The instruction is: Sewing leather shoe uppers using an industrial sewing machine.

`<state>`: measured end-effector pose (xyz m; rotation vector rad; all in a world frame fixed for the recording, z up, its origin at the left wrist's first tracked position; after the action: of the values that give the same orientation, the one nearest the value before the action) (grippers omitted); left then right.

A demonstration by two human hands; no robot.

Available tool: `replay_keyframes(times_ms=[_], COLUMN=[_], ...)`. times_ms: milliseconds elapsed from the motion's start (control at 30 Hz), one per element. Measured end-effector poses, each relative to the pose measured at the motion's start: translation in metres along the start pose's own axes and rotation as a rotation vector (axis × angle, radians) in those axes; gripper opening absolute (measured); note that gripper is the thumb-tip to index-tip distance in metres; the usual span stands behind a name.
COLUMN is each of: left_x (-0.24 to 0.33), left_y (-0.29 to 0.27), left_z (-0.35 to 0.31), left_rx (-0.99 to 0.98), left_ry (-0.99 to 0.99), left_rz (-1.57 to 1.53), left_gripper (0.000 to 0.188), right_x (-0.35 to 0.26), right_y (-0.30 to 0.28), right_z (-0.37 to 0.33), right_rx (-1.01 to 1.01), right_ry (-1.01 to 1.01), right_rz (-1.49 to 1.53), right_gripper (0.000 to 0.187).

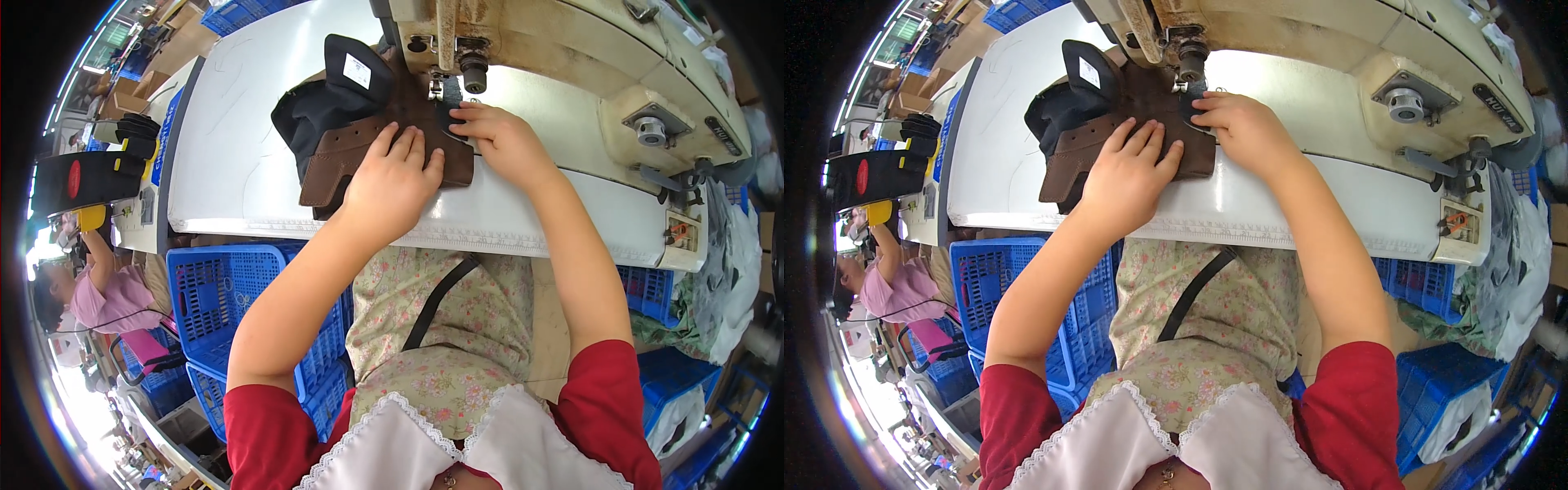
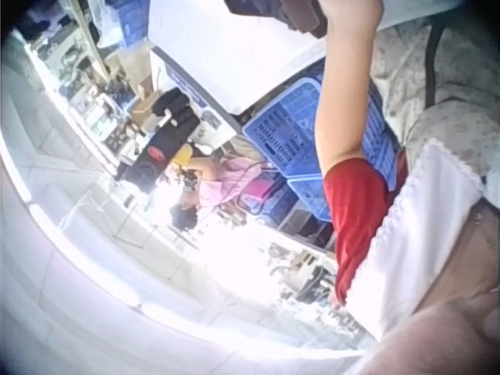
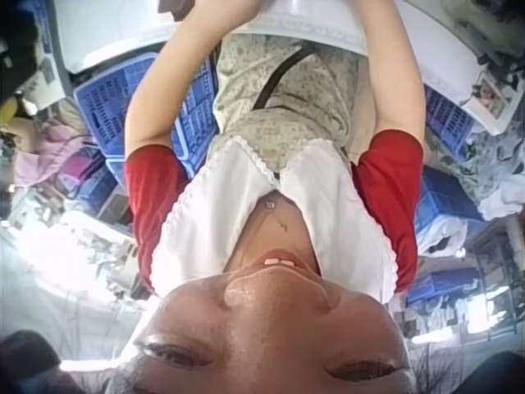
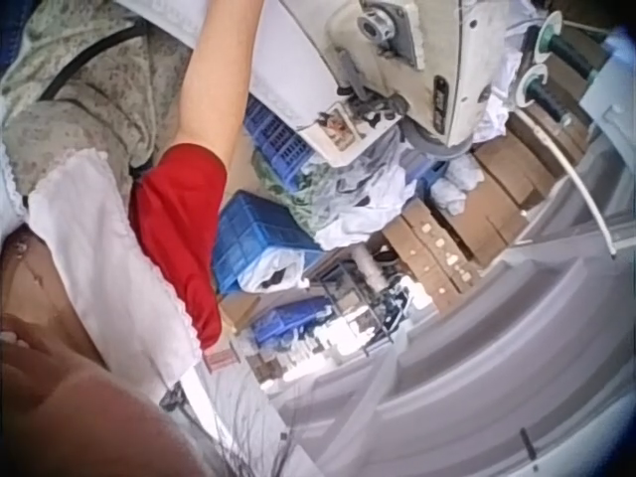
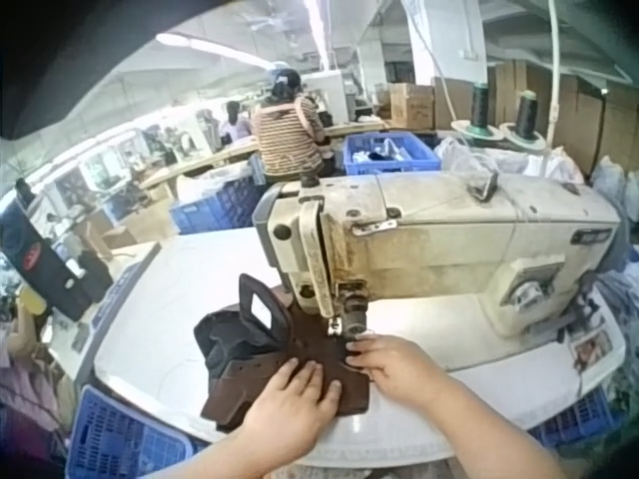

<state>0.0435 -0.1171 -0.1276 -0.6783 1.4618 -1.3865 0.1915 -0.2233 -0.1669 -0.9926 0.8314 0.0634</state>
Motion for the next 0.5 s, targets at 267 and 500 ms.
replay_keyframes(times_ms=[267, 500], left_x=[-0.0031, -0.0094], left_y=[0.0016, 0.0024], left_z=[0.0025, -0.0007], left_rx=[-0.021, 0.006], left_ry=[0.054, 0.077], left_rz=[-0.037, -0.051], left_gripper=[0.050, 0.046], right_x=[0.0051, 0.0052], right_y=[-0.0012, 0.0001], right_z=[0.0037, 0.0057], right_rx=[-0.051, -0.031], right_ry=[0.049, 0.008], right_rz=[0.006, -0.012], right_gripper=[0.035, 0.034])
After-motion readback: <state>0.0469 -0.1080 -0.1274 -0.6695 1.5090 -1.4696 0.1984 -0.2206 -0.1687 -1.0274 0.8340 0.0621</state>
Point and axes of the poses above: each hand's wrist, its own z-axis towards the middle knuckle, its own y-axis out of the palm, x = y × z, the point moved 4 cm from there along z, towards the middle knuckle, and after that the axes turned 12 degrees about y, right-handed, at the moved point
